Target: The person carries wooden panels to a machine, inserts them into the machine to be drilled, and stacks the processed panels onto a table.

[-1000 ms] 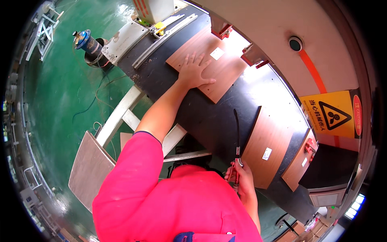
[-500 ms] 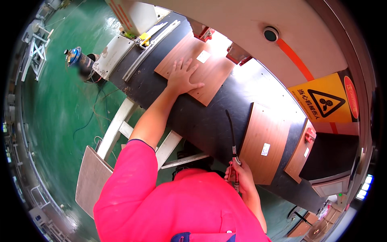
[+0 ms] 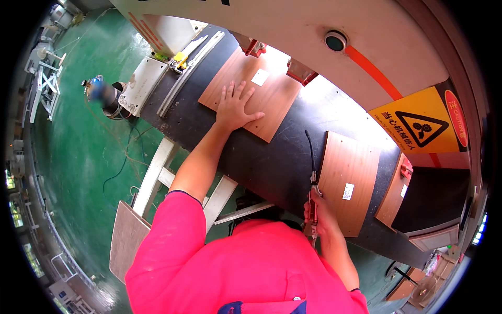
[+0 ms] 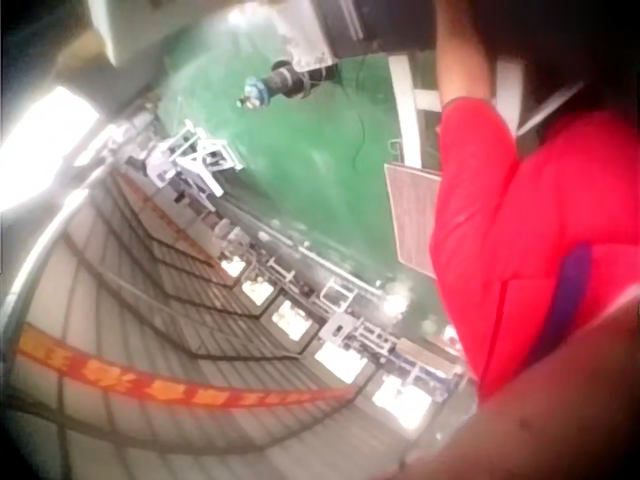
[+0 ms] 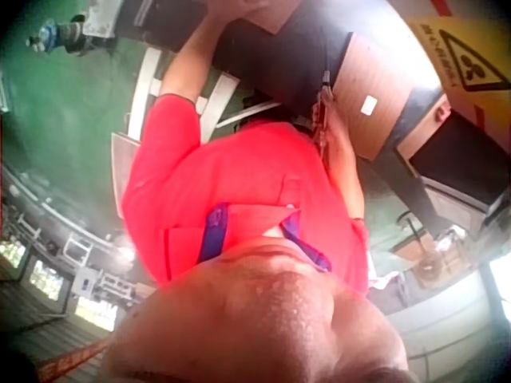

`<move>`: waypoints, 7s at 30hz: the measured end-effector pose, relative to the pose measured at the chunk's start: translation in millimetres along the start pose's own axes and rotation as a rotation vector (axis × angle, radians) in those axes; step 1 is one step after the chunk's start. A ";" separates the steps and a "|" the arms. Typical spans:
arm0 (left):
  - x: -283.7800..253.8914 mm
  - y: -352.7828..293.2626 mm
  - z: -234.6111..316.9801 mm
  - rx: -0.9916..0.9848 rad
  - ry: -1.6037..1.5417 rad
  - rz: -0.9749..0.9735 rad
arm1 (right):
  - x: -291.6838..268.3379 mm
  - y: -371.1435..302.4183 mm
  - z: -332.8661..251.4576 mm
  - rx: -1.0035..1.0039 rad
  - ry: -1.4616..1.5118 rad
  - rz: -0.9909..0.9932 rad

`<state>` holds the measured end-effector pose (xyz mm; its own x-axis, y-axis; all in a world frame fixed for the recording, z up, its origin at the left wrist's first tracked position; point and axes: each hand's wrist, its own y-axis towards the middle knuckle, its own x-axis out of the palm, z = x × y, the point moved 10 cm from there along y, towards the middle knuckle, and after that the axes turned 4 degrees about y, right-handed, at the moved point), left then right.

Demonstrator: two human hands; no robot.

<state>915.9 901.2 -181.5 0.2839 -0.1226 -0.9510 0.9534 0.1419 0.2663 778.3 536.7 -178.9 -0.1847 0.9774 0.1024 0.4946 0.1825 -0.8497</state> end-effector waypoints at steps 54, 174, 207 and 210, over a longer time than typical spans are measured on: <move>28.2 44.5 10.5 -0.245 0.092 -0.702 | 9.6 -52.9 16.5 -0.070 -0.023 -0.043; 83.4 -210.2 833.5 0.768 -0.244 -0.624 | -553.2 -241.3 271.2 -0.272 0.859 0.626; 63.2 -190.7 732.1 0.427 -0.030 -0.243 | -626.4 -99.1 88.3 -0.519 0.464 -0.006; 71.0 -166.7 728.5 0.417 -0.009 -0.253 | -624.0 -109.4 101.8 -0.488 0.426 0.028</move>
<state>851.6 153.3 -178.9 0.0367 -0.1110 -0.9931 0.9517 -0.2994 0.0686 753.0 -104.0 -202.5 0.1371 0.9207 0.3654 0.8421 0.0860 -0.5325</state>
